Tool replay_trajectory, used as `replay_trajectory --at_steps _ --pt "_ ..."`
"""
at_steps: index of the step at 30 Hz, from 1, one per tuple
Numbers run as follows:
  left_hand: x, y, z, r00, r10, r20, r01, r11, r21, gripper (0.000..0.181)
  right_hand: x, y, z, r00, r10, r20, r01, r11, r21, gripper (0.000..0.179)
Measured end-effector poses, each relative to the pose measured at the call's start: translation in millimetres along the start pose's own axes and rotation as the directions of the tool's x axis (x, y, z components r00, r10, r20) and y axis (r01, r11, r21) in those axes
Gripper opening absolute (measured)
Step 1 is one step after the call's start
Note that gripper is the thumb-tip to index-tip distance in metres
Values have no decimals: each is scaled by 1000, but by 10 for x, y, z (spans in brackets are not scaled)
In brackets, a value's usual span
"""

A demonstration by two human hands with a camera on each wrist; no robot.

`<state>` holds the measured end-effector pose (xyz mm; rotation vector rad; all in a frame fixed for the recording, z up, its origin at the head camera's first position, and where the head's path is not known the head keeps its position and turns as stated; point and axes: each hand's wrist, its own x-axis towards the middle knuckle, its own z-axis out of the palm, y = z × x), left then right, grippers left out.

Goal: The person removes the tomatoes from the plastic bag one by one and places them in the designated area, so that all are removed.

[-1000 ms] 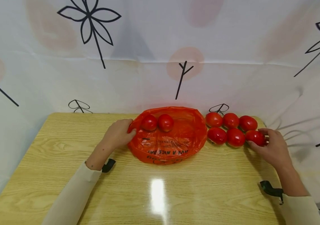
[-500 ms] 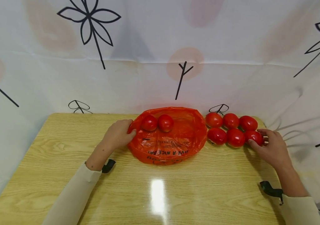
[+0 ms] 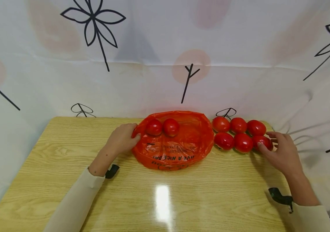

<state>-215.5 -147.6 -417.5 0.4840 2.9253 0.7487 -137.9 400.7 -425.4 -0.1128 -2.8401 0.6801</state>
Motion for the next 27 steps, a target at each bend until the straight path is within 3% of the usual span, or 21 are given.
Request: replay_trajectory --at_steps 11,27 --pt "-4 -6 -1 1000 6 -6 -6 1000 0 16 -40 -221 -54 999 -9 -49 9 1000 -6 56" --pt "3 9 -20 1000 -8 -1 8 1000 2 19 -70 -628 -43 985 -136 -104 146 984 100 47"
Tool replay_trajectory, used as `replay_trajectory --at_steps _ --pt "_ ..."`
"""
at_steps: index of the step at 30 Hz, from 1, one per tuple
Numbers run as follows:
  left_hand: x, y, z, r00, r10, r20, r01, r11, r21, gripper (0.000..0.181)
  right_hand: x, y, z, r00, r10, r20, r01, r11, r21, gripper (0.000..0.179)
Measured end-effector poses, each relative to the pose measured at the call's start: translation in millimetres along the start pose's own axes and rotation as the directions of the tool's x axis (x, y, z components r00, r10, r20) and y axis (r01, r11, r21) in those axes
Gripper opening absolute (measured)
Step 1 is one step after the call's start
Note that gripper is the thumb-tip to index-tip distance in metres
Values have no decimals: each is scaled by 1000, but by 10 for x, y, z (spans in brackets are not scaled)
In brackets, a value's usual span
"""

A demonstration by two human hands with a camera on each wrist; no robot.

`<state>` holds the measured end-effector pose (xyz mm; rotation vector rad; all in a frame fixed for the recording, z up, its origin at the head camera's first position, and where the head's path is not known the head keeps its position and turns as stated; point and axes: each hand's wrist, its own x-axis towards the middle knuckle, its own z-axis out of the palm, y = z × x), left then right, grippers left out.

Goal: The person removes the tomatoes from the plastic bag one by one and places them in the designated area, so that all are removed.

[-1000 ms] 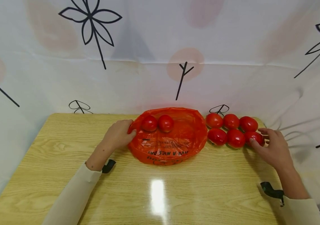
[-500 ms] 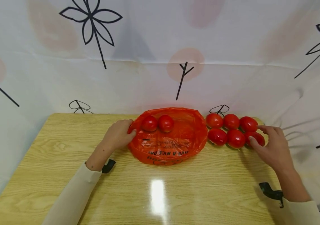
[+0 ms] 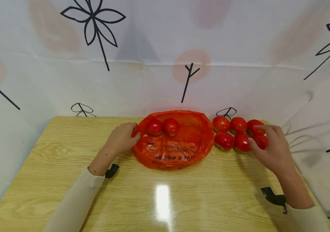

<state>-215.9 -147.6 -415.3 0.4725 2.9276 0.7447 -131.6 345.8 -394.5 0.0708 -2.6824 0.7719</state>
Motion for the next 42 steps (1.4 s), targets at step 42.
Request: replay_trajectory --at_steps 42 --pt "-5 5 13 1000 24 -20 -24 1000 11 15 160 -691 344 977 -209 36 205 974 91 57"
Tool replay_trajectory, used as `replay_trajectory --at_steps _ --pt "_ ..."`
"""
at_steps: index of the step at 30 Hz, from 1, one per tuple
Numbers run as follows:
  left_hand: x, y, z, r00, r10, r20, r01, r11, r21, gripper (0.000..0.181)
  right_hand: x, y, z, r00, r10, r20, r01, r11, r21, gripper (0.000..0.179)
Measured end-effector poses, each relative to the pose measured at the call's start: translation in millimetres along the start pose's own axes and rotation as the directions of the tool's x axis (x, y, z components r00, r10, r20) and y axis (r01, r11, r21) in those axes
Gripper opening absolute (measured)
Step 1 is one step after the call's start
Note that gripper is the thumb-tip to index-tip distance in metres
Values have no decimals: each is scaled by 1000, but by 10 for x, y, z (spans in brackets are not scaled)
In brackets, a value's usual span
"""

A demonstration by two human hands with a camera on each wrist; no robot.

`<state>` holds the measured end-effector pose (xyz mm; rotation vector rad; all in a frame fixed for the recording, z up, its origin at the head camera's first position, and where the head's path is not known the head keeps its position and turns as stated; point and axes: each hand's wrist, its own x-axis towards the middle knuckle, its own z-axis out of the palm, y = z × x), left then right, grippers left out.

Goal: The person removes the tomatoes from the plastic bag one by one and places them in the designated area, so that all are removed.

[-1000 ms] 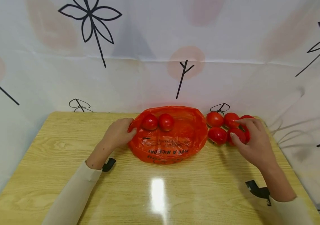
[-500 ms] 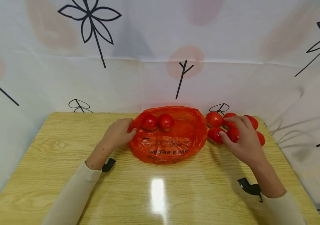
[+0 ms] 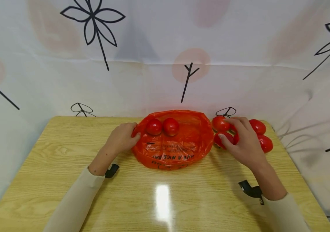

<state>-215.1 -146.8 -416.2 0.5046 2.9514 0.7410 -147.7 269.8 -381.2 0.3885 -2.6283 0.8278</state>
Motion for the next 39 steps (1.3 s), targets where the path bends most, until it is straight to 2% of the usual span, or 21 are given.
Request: replay_trajectory --at_steps 8,25,33,39 --pt "5 -10 12 1000 9 -5 -9 1000 12 15 48 -46 61 1000 -25 1 25 999 -25 54" --pt "10 -16 15 1000 3 -1 -3 1000 5 15 162 -181 240 996 -76 46 75 997 26 52" --pt "7 -16 11 1000 0 0 0 1000 3 16 206 -203 347 990 -132 45 130 991 40 49" --pt "8 -11 10 1000 -5 5 5 1000 2 16 225 -216 419 988 -138 66 134 989 67 46"
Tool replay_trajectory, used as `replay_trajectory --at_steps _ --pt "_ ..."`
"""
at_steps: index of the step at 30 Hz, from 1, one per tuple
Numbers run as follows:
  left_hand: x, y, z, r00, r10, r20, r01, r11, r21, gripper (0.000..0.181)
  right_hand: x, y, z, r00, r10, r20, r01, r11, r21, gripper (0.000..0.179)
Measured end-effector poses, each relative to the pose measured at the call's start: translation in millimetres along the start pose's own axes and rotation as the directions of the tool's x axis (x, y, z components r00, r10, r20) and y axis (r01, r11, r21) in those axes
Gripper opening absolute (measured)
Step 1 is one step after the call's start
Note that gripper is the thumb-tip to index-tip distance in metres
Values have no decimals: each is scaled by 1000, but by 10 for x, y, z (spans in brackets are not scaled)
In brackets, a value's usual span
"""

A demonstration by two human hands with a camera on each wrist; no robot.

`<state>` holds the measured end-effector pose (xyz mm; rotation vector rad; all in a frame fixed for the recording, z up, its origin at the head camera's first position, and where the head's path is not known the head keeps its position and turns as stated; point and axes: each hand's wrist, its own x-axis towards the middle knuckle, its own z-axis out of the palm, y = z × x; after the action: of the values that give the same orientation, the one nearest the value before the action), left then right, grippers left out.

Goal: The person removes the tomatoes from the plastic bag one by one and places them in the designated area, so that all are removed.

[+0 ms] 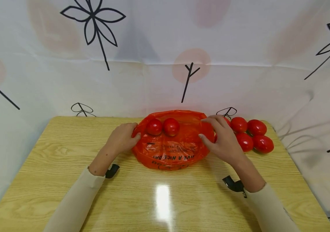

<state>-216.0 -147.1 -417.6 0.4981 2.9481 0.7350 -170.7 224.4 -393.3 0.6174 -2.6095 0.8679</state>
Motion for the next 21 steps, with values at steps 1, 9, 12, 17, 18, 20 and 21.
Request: replay_trajectory --at_steps 1,9,12,17,18,20,21 --pt "-2 0 -3 1000 0 0 0 1000 0 16 5 -6 11 1000 1 5 -1 1000 9 46" --pt "-7 10 -13 1000 7 -6 -7 1000 -6 16 40 -62 99 999 5 35 -6 1000 19 47" --pt "-4 12 -9 1000 6 -9 -6 1000 -4 15 64 -90 132 999 5 52 -6 1000 21 48" --pt "-9 18 -11 1000 3 -6 -3 1000 -7 16 114 -130 199 998 -8 70 6 1000 21 48" --pt "-10 19 -11 1000 3 -6 -3 1000 -7 16 125 -134 215 997 -12 72 10 1000 21 47" --pt "-11 22 -11 1000 2 -5 -2 1000 -7 16 146 -150 239 997 -20 73 18 1000 23 48" --pt "-11 24 -11 1000 2 -5 -2 1000 -7 16 157 -151 256 997 -24 73 22 999 23 48"
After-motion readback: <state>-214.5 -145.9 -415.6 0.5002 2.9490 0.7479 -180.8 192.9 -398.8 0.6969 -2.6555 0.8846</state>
